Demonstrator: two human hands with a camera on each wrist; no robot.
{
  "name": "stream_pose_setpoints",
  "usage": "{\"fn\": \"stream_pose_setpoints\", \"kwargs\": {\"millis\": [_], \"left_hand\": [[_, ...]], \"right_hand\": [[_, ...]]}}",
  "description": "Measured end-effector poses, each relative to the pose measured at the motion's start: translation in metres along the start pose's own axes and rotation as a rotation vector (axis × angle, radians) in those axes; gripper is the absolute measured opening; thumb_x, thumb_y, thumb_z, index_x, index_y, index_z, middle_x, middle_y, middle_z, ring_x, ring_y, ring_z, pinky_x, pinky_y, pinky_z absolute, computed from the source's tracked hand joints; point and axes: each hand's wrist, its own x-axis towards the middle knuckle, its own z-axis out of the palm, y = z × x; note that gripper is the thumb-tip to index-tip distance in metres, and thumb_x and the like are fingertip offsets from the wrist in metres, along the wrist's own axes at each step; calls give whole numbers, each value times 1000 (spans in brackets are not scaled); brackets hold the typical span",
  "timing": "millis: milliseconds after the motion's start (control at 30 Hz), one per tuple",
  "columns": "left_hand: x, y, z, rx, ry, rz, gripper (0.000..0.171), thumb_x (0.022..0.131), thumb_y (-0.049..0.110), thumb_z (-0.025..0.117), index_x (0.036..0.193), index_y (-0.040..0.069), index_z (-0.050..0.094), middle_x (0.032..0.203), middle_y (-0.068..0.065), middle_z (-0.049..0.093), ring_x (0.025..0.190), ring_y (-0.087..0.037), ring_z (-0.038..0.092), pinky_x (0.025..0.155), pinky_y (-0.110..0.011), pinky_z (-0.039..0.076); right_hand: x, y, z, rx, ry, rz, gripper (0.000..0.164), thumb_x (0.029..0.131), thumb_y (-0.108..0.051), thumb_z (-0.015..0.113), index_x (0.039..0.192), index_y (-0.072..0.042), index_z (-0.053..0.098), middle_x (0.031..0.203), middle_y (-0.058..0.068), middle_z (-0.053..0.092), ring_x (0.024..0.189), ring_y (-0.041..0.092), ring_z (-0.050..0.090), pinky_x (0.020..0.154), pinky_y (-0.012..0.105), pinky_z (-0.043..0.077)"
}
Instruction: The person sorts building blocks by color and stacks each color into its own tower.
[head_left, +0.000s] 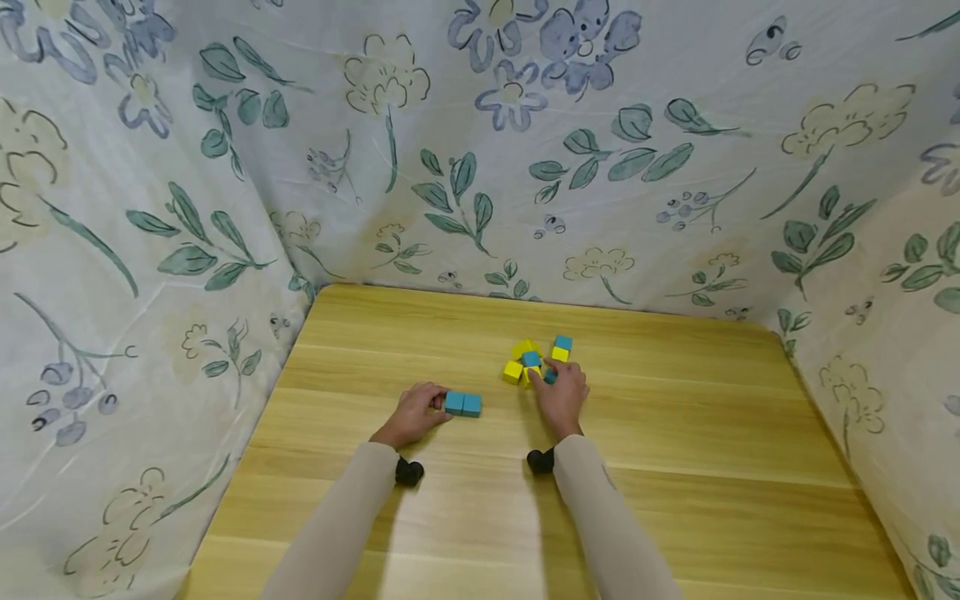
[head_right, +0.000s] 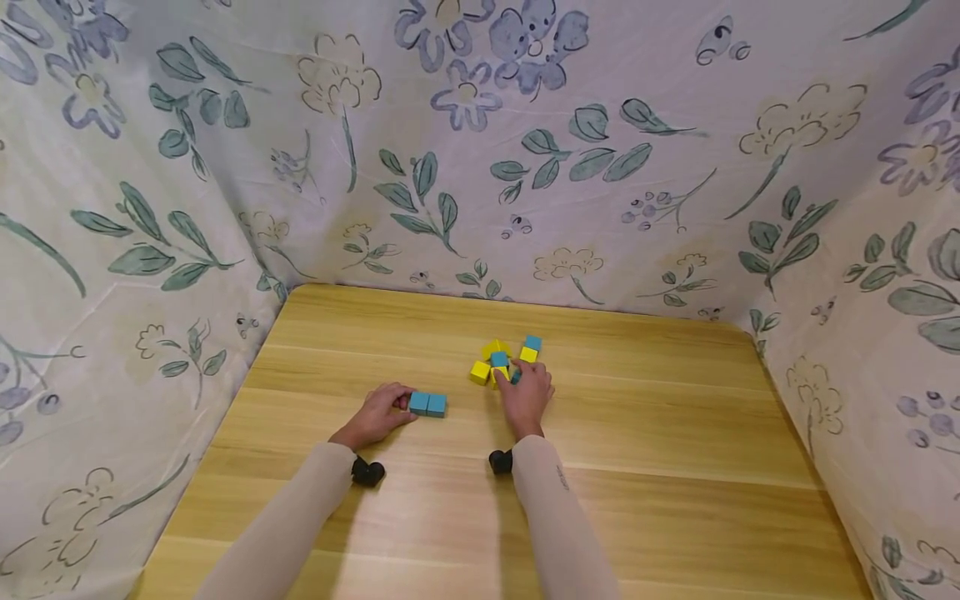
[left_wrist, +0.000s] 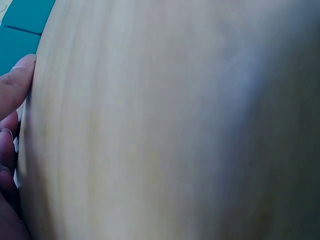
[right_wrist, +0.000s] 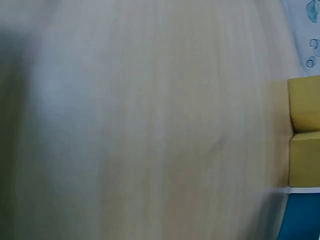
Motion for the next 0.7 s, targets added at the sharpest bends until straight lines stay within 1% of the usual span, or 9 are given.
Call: {"fn": "stream_pose_setpoints", "kwargs": {"millis": [100, 167, 333, 467, 533, 700], "left_hand": [[0, 0, -1, -2, 3, 2, 32, 88, 18, 72, 114, 4, 62, 82, 5, 48, 90, -19, 44, 82, -41, 27], [0, 0, -2, -3, -1, 3, 31, 88, 18, 71, 114, 3, 62, 82, 5, 48, 90, -19, 44, 82, -41, 27], [0, 1, -4, -9, -14, -7, 31, 89, 18, 71, 114, 4, 61, 82, 5, 48, 90, -19, 42, 81, -40, 25], [1, 0, -3, -12, -15, -8, 32, 89, 18, 71, 116, 4, 61, 83, 4, 48, 90, -19, 42, 81, -41, 25], [1, -1, -3, -8, -15, -5, 32, 89, 19, 71, 116, 4, 61, 83, 4, 48, 90, -19, 42, 81, -41, 25], [1, -3, -1, -5, -12, -3, 31, 89, 19, 71, 114, 5, 61, 83, 4, 47, 90, -19, 42, 80, -40, 25]], "right_hand": [[4, -2, 5, -70, 9, -1, 48, 88, -37, 70, 121, -3, 65, 113, 17, 51, 103, 34, 44, 91, 51, 23], [7, -4, 8, -93, 20, 6, 49, 87, -39, 70, 121, -3, 65, 113, 17, 51, 102, 35, 43, 91, 51, 21], [11, -7, 14, -156, 31, 27, 52, 87, -43, 69, 119, -3, 66, 113, 18, 51, 102, 36, 43, 91, 53, 19], [15, -9, 18, -227, 24, 50, 58, 87, -52, 66, 120, -5, 66, 117, 18, 51, 105, 37, 43, 92, 54, 20], [17, -9, 20, -248, 20, 63, 59, 87, -54, 65, 120, -5, 66, 120, 18, 51, 107, 37, 42, 93, 54, 19], [19, -10, 23, -248, 36, 86, 57, 87, -54, 64, 118, -6, 67, 123, 20, 50, 109, 38, 41, 94, 56, 19]]}}
